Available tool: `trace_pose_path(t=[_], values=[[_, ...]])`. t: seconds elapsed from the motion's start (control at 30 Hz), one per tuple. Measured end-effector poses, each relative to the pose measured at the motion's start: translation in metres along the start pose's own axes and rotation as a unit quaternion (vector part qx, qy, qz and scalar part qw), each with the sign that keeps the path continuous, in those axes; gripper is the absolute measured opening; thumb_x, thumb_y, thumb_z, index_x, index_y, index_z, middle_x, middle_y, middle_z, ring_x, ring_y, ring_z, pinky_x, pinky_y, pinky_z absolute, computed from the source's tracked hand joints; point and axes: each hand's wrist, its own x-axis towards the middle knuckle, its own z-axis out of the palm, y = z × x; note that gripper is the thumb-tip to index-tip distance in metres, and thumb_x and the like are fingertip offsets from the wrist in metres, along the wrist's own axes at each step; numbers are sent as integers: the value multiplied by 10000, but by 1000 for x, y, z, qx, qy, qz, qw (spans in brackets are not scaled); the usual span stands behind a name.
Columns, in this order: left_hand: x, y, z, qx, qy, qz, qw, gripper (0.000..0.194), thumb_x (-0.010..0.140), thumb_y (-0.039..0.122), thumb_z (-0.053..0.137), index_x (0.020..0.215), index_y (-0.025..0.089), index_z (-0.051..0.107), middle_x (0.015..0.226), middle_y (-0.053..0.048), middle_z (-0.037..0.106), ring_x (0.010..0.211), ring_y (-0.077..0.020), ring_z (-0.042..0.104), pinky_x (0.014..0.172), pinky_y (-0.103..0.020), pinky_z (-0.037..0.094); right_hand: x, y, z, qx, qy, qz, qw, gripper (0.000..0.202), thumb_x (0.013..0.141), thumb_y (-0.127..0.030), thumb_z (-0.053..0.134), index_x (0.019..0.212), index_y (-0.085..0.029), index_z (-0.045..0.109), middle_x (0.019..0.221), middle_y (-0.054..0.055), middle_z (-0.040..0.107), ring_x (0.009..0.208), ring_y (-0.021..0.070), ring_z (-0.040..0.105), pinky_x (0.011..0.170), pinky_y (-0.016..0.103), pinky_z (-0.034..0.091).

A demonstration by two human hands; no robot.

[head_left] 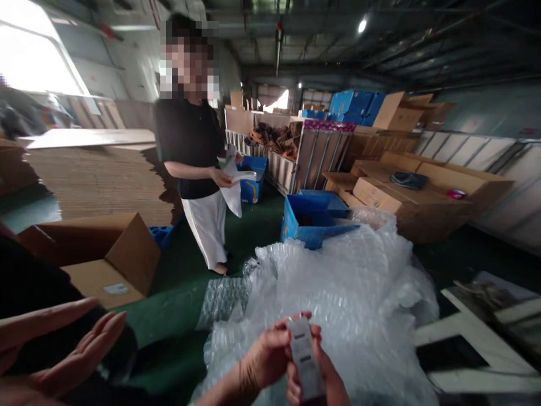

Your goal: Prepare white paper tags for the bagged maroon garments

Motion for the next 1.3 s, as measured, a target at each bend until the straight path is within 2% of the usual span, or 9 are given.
trace_pose_path(t=[0.2,0.37,0.47,0.57,0.73,0.87,1.0,1.13,1.3], values=[[14,30,15,3,54,6,998,430,711,228,642,1110,92,558,1022,-143,634,792,-177,616,659,-240,493,7,-13,8,230,-15,41,972,481,750,-553,503,850,-98,624,616,44,600,455,103,496,448,230,364],[17,37,16,19,179,22,983,303,765,212,564,1044,95,563,836,-118,663,559,-155,608,338,-167,372,23,-13,10,147,30,36,988,446,779,-539,477,965,-153,601,610,30,618,489,133,525,465,243,378],[15,47,2,-18,238,82,968,243,772,165,538,1002,90,564,850,-125,663,704,-206,643,482,-224,491,38,-17,5,-45,29,11,999,499,777,-591,443,966,-162,615,720,54,653,625,174,573,562,282,418],[4,64,-19,-56,304,151,939,215,768,99,520,978,83,561,873,-130,667,811,-222,644,728,-311,522,68,-36,9,-217,60,-106,969,481,753,-601,469,830,-159,642,824,67,658,816,205,572,741,305,405],[-24,87,-49,-68,384,204,898,224,783,84,481,997,78,549,936,-156,659,849,-224,641,795,-329,507,151,-86,42,-186,87,-125,971,543,658,-597,552,1056,-227,547,1108,45,590,1036,210,501,792,289,379],[-33,98,-55,-50,374,222,899,247,778,98,495,1018,73,546,945,-161,656,842,-233,640,790,-334,502,203,-121,66,-225,-27,-46,973,434,607,-527,634,882,-191,636,851,44,656,787,179,573,652,276,391],[-33,108,-52,-44,336,237,911,237,773,120,500,998,74,561,923,-155,659,837,-241,636,795,-346,490,220,-127,77,-252,-137,21,958,325,512,-346,754,735,-128,663,650,35,652,563,140,546,543,258,372],[-32,113,-50,-91,279,231,928,277,789,158,477,1048,89,545,968,-151,649,896,-242,620,849,-368,459,213,-115,72,-225,-148,23,963,260,487,-253,760,693,-133,654,603,-3,647,524,106,532,520,224,355],[-26,116,-44,-139,242,229,932,326,789,165,474,1110,121,516,1022,-137,631,966,-246,594,904,-396,421,185,-102,33,-162,-108,21,981,273,461,-222,752,693,-117,653,597,21,650,514,115,539,492,222,346]])
